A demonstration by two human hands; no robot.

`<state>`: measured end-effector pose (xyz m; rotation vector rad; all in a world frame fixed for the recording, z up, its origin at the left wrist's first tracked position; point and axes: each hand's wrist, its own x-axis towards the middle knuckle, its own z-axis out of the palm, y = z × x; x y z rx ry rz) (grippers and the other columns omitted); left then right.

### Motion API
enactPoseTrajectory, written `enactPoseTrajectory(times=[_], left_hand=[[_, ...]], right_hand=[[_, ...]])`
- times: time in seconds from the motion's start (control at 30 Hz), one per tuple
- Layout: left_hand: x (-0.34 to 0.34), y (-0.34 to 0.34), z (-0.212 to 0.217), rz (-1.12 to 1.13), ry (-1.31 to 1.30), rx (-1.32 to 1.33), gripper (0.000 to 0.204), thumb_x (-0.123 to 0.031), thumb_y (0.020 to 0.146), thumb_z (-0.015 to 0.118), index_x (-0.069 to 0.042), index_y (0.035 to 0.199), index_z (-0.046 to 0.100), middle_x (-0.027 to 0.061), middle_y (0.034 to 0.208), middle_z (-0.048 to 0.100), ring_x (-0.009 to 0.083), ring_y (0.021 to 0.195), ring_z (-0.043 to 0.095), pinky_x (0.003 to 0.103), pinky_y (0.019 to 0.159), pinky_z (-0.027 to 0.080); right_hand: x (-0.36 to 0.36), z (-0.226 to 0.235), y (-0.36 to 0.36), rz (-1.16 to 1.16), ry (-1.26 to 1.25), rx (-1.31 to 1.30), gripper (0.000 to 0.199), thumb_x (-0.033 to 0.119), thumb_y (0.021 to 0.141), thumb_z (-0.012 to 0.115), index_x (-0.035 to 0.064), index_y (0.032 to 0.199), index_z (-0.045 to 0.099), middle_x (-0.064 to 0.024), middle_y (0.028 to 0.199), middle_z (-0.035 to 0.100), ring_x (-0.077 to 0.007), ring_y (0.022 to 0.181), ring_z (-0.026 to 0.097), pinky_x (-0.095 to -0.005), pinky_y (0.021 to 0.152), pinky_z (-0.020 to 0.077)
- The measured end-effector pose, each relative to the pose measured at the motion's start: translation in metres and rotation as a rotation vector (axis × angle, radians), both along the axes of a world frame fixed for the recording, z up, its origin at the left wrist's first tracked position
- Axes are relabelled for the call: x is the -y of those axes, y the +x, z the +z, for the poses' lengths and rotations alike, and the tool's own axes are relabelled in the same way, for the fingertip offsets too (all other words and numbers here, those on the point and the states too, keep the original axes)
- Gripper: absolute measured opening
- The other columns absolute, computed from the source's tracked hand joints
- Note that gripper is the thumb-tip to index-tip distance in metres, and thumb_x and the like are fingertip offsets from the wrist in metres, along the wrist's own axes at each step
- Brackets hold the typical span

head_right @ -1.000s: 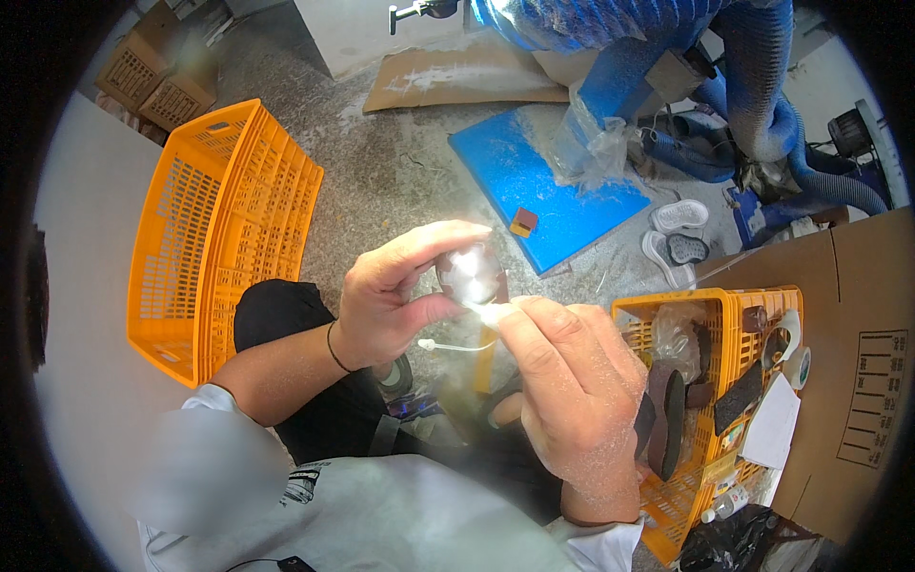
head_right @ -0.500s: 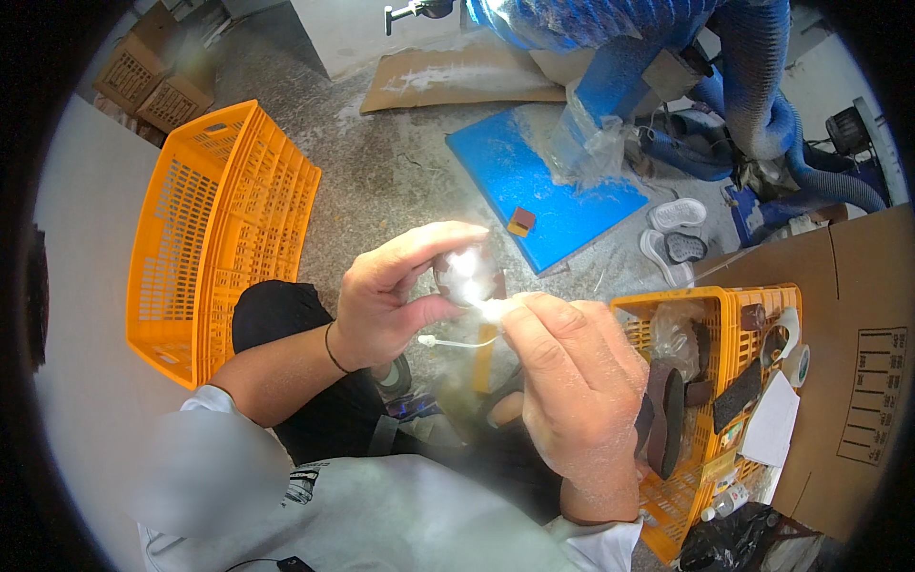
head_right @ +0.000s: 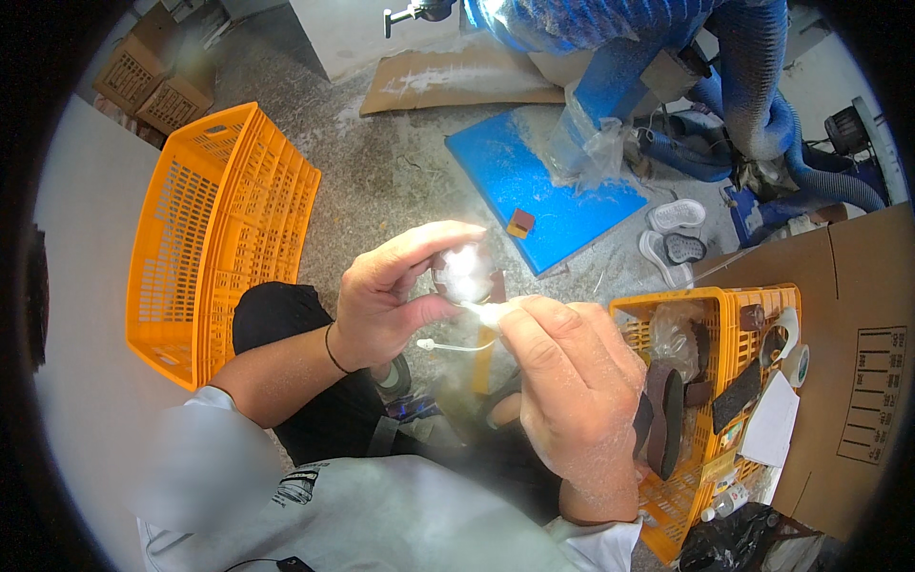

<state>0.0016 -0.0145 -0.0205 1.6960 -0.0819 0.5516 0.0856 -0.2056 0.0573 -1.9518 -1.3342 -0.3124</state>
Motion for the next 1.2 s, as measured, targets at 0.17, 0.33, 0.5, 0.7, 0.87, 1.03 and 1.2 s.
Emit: enactPoseTrajectory(times=[0.17, 0.33, 0.5, 0.7, 0.87, 1.03, 1.2], left_hand=[[-0.002, 0.000, 0.001, -0.054, -0.055, -0.035, 0.065, 0.014, 0.078, 0.074, 0.006, 0.139, 0.055, 0.0158, 0.138, 0.060, 0.0194, 0.122, 0.061, 0.033, 0.104, 0.050], [-0.003, 0.002, 0.006, -0.162, -0.140, 0.044, 0.071, 0.007, 0.084, 0.071, 0.005, 0.149, 0.044, 0.0191, 0.143, 0.055, 0.0247, 0.129, 0.057, 0.036, 0.107, 0.048], [0.009, 0.007, 0.015, -0.184, -0.361, 0.073, 0.075, 0.004, 0.090, 0.060, 0.004, 0.158, 0.028, 0.0195, 0.147, 0.049, 0.0215, 0.125, 0.057, 0.032, 0.100, 0.050], [0.015, 0.012, 0.026, -0.237, -0.527, 0.147, 0.080, -0.033, 0.104, 0.059, 0.005, 0.160, 0.016, 0.0175, 0.151, 0.044, 0.0194, 0.119, 0.057, 0.030, 0.091, 0.050], [0.018, 0.011, 0.035, -0.246, -0.619, 0.125, 0.087, -0.038, 0.101, 0.064, 0.004, 0.159, 0.015, 0.0178, 0.152, 0.042, 0.0276, 0.139, 0.047, 0.043, 0.116, 0.037], [0.024, 0.012, 0.042, -0.174, -0.579, 0.112, 0.086, -0.044, 0.100, 0.063, 0.004, 0.157, 0.020, 0.0165, 0.146, 0.046, 0.0224, 0.125, 0.053, 0.036, 0.101, 0.044], [0.031, 0.014, 0.048, -0.124, -0.530, 0.141, 0.082, -0.049, 0.101, 0.059, 0.005, 0.154, 0.026, 0.0152, 0.138, 0.051, 0.0160, 0.106, 0.058, 0.027, 0.082, 0.051]], right_hand=[[0.003, -0.004, 0.003, 0.025, 0.047, -0.128, 0.025, -0.006, 0.080, 0.077, -0.0004, 0.103, 0.070, -0.0143, 0.097, 0.072, -0.0253, 0.082, 0.070, -0.0310, 0.071, 0.0547], [-0.004, -0.023, -0.004, 0.105, 0.482, -1.017, 0.027, 0.003, 0.093, 0.072, -0.0042, 0.117, 0.063, -0.0160, 0.110, 0.070, -0.0217, 0.088, 0.071, -0.0336, 0.076, 0.0597], [-0.017, -0.029, -0.007, 0.192, 0.682, -1.099, 0.037, 0.017, 0.099, 0.069, -0.0049, 0.126, 0.055, -0.0197, 0.107, 0.068, -0.0288, 0.086, 0.073, -0.0407, 0.075, 0.0639], [-0.026, -0.022, -0.009, 0.303, 0.805, -1.131, 0.034, 0.007, 0.096, 0.070, -0.0056, 0.125, 0.057, -0.0178, 0.115, 0.067, -0.0248, 0.097, 0.071, -0.0352, 0.085, 0.0593], [-0.026, -0.025, -0.009, 0.252, 0.819, -1.147, 0.035, 0.000, 0.092, 0.073, -0.0051, 0.124, 0.059, -0.0123, 0.120, 0.066, -0.0182, 0.109, 0.065, -0.0307, 0.096, 0.0516], [-0.025, -0.027, -0.010, 0.220, 0.850, -1.154, 0.037, 0.000, 0.091, 0.075, -0.0044, 0.124, 0.060, -0.0105, 0.120, 0.066, -0.0164, 0.111, 0.063, -0.0303, 0.100, 0.0486], [-0.025, -0.027, -0.011, 0.224, 0.839, -1.113, 0.038, 0.000, 0.090, 0.076, -0.0038, 0.124, 0.060, -0.0114, 0.120, 0.067, -0.0170, 0.111, 0.063, -0.0319, 0.104, 0.0467]])
